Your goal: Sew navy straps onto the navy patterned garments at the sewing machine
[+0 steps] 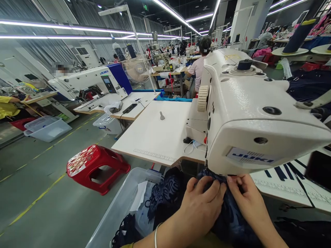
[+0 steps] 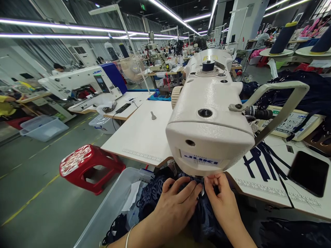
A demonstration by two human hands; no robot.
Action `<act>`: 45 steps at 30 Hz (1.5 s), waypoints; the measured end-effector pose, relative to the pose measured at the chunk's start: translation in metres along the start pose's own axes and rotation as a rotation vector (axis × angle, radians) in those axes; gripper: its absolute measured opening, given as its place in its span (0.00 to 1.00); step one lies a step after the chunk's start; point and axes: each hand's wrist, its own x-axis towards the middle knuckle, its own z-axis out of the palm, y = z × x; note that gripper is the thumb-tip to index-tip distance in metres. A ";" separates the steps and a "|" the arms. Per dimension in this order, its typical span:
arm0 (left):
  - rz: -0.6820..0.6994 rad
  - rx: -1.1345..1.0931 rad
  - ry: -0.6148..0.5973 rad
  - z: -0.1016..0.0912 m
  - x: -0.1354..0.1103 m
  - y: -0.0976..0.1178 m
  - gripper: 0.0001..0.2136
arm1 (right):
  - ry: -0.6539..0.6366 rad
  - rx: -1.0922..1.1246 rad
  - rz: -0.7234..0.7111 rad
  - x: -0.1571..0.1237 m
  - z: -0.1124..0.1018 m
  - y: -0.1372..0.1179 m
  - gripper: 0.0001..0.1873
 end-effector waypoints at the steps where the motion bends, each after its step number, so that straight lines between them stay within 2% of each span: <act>1: -0.019 0.010 0.009 0.001 0.002 0.001 0.16 | -0.009 -0.005 0.012 0.002 0.000 0.000 0.12; 7: -0.084 0.038 0.037 0.003 0.008 0.007 0.15 | -0.096 -0.066 0.186 0.011 -0.002 0.003 0.16; 12: -0.088 0.069 0.065 0.004 0.010 0.010 0.15 | -0.091 -0.048 0.209 0.012 0.000 0.002 0.17; 26: -0.103 0.077 0.098 0.004 0.011 0.012 0.15 | -0.048 -0.045 0.092 0.011 0.001 0.011 0.12; 30: -0.134 0.073 0.089 0.005 0.009 0.011 0.15 | -0.096 -0.084 0.074 0.011 -0.005 0.011 0.16; 35: -0.128 0.034 0.082 0.007 0.009 0.007 0.14 | -0.171 -0.155 -0.006 0.016 -0.029 0.024 0.17; 40: -0.129 0.017 0.097 0.004 0.008 0.005 0.16 | -0.222 -0.187 0.101 0.018 -0.074 0.050 0.20; 42: -0.110 -0.004 0.092 0.004 0.007 0.006 0.23 | -0.232 -0.224 0.114 0.018 -0.093 0.058 0.21; 45: -0.101 -0.034 0.111 0.008 0.005 0.010 0.44 | -0.198 -0.312 0.092 0.015 -0.117 0.067 0.22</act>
